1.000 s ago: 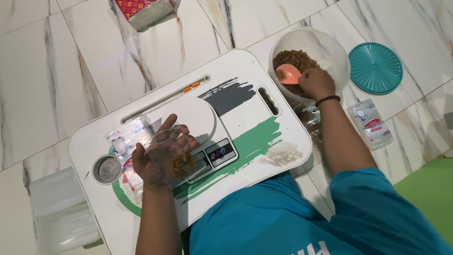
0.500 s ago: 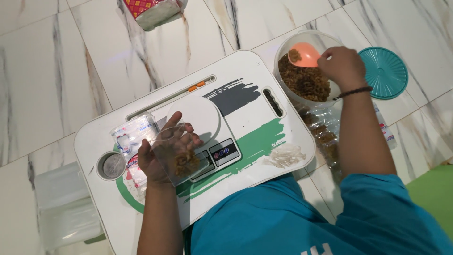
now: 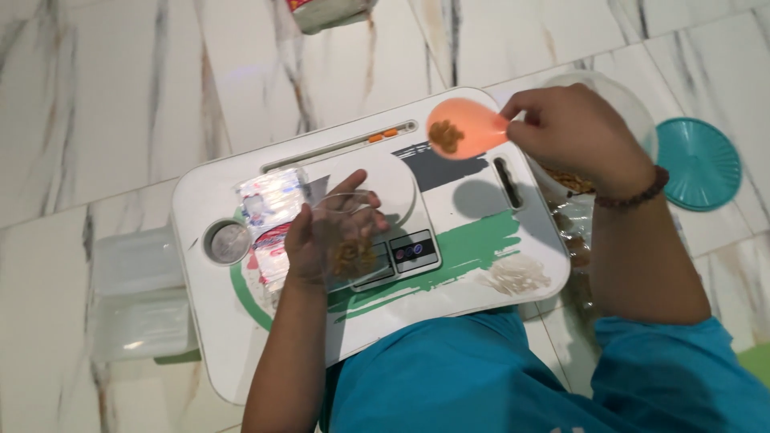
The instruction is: Scooping dry food into small plastic bags, weighing them on a digital scale, and sealing the bags.
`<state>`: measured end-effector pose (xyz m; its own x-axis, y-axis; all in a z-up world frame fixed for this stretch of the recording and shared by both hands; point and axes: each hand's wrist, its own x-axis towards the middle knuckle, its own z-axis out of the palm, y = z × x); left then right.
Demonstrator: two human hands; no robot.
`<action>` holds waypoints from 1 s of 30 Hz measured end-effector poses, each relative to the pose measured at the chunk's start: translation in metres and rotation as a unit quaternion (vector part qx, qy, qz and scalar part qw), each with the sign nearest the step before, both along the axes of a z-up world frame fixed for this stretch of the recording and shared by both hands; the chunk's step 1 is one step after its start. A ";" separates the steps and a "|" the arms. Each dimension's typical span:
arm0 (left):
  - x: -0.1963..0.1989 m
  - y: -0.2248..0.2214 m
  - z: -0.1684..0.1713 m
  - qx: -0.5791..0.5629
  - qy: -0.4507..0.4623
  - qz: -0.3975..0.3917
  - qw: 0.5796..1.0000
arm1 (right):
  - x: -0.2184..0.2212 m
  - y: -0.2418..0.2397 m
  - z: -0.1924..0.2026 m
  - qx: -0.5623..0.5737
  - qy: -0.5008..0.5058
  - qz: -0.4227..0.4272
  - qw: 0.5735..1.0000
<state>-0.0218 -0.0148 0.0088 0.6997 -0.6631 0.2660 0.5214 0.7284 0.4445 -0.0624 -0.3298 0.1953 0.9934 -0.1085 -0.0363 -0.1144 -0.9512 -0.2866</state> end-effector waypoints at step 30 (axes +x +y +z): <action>0.008 -0.004 -0.015 -0.038 -0.037 -0.054 0.997 | 0.031 0.123 0.009 -0.056 0.035 0.154 0.986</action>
